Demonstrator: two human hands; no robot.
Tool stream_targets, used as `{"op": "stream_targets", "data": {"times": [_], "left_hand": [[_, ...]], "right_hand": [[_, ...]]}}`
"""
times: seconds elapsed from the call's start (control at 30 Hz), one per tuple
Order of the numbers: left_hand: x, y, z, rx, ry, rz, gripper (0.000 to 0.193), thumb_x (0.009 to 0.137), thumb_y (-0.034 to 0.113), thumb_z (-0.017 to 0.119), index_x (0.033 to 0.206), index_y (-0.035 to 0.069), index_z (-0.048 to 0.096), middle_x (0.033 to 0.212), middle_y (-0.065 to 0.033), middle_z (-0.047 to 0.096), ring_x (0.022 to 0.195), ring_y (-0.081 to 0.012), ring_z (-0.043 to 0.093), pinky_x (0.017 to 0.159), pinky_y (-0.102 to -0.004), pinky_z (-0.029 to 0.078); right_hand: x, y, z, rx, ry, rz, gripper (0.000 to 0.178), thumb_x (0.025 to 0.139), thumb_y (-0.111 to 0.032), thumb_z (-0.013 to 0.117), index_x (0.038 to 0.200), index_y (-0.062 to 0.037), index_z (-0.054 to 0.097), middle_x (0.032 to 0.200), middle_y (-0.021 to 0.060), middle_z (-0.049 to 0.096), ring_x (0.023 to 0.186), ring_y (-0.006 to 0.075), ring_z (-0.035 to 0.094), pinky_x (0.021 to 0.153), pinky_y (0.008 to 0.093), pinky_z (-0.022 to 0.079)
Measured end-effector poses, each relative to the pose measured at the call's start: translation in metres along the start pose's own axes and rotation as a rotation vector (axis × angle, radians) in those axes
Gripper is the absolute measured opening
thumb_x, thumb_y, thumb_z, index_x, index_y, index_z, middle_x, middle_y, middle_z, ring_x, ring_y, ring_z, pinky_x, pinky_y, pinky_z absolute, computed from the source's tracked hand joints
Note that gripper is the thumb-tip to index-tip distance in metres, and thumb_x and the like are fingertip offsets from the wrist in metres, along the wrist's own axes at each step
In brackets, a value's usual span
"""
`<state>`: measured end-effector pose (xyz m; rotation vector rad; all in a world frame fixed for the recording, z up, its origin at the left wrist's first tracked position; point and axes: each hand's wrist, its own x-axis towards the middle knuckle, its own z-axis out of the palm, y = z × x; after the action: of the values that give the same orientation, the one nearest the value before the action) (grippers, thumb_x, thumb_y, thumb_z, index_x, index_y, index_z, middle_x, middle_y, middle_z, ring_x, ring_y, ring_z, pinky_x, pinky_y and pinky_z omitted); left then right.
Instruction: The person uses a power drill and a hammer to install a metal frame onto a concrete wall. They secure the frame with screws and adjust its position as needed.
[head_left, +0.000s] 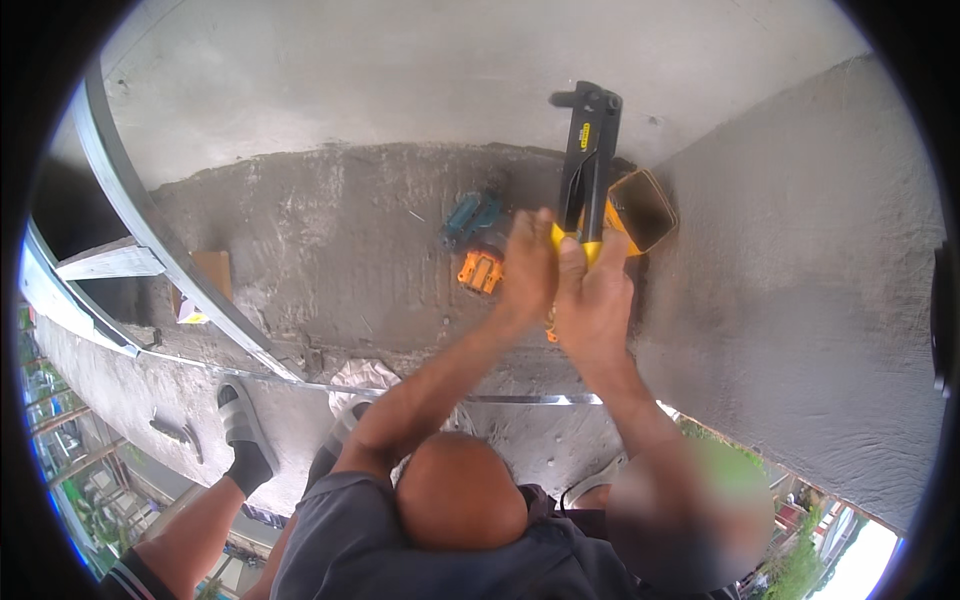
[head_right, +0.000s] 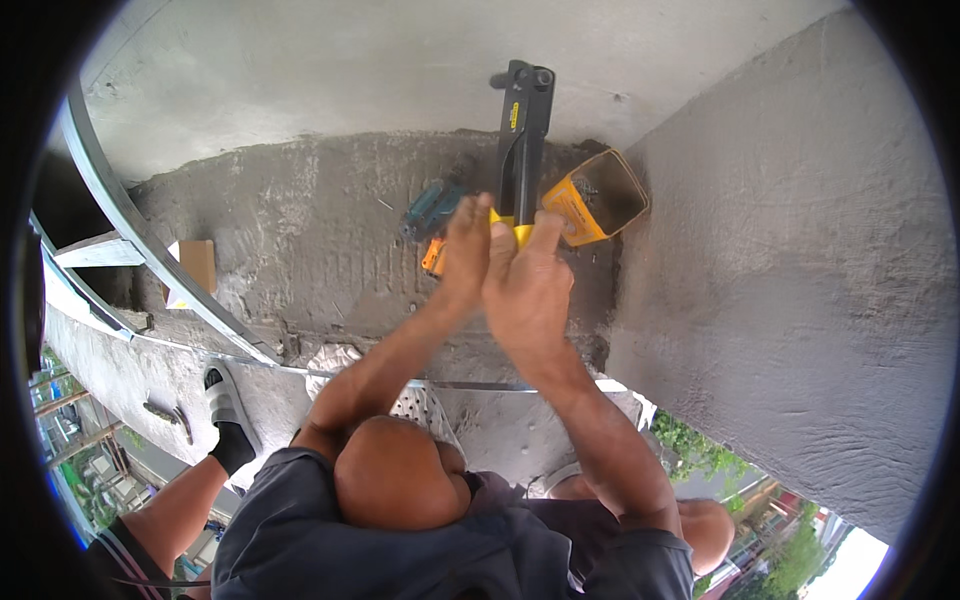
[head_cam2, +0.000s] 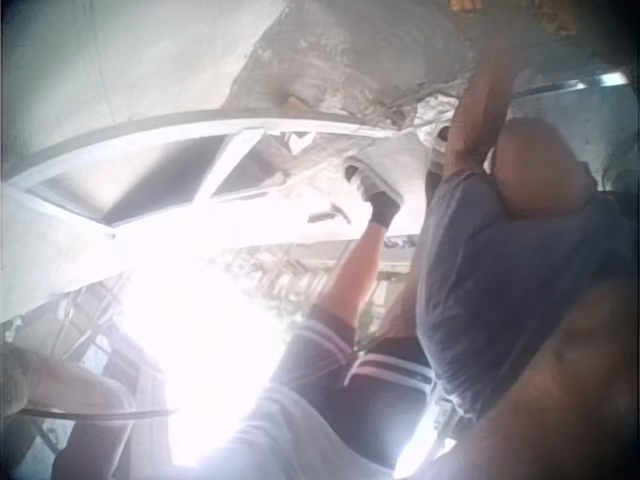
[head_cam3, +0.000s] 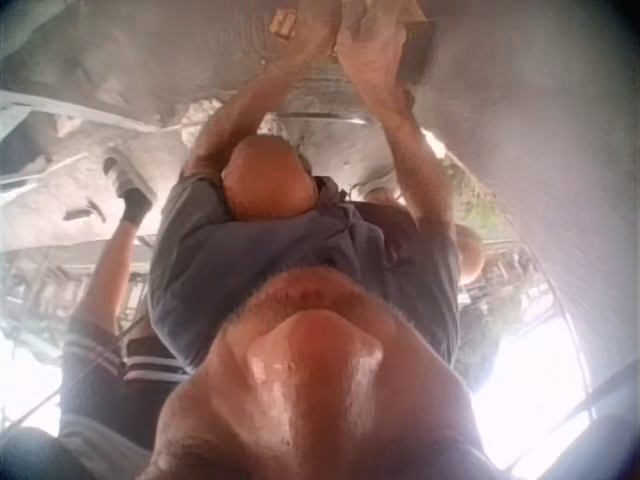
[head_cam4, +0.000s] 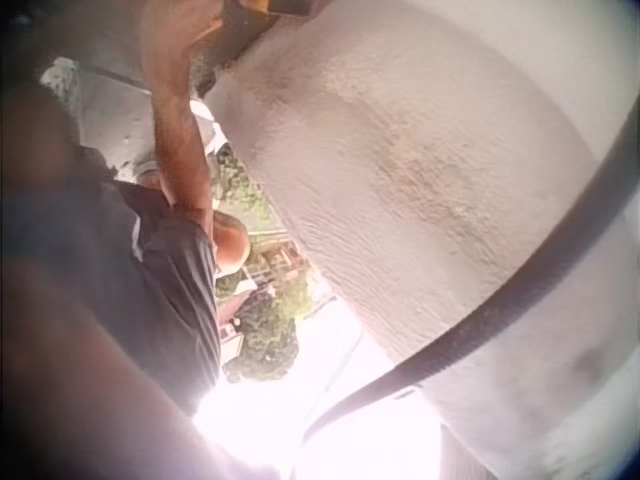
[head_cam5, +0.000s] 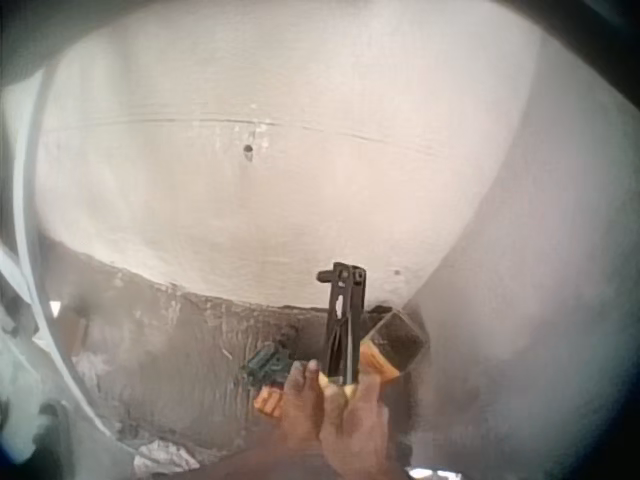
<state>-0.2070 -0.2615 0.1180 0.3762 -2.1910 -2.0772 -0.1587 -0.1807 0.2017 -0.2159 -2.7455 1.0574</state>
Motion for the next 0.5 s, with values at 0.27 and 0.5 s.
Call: {"op": "stream_targets", "data": {"times": [0.27,0.5], "left_hand": [[-0.011,0.004,-0.055,0.337,-0.002,0.193,0.033,0.107,0.034,0.051,0.107,0.001,0.052,0.09,-0.0211,0.068,0.084,-0.0398,0.067,0.074,-0.0463,0.051],[0.012,0.075,-0.056,-0.177,-0.256,0.148,0.04,0.105,0.045,0.053,0.108,0.005,0.053,0.101,-0.0173,0.071,0.099,-0.0311,0.071,0.085,-0.0416,0.055]], "right_hand": [[0.029,0.017,-0.072,0.574,-0.391,0.226,0.044,0.099,-0.039,0.068,0.113,0.0015,0.06,0.077,0.0047,0.058,0.058,0.0108,0.057,0.05,0.0303,0.047],[0.027,0.049,-0.078,0.93,-0.3,0.223,0.052,0.086,-0.044,0.083,0.11,-0.0014,0.064,0.071,-0.004,0.055,0.053,0.0019,0.042,0.044,0.0223,0.029]]}}
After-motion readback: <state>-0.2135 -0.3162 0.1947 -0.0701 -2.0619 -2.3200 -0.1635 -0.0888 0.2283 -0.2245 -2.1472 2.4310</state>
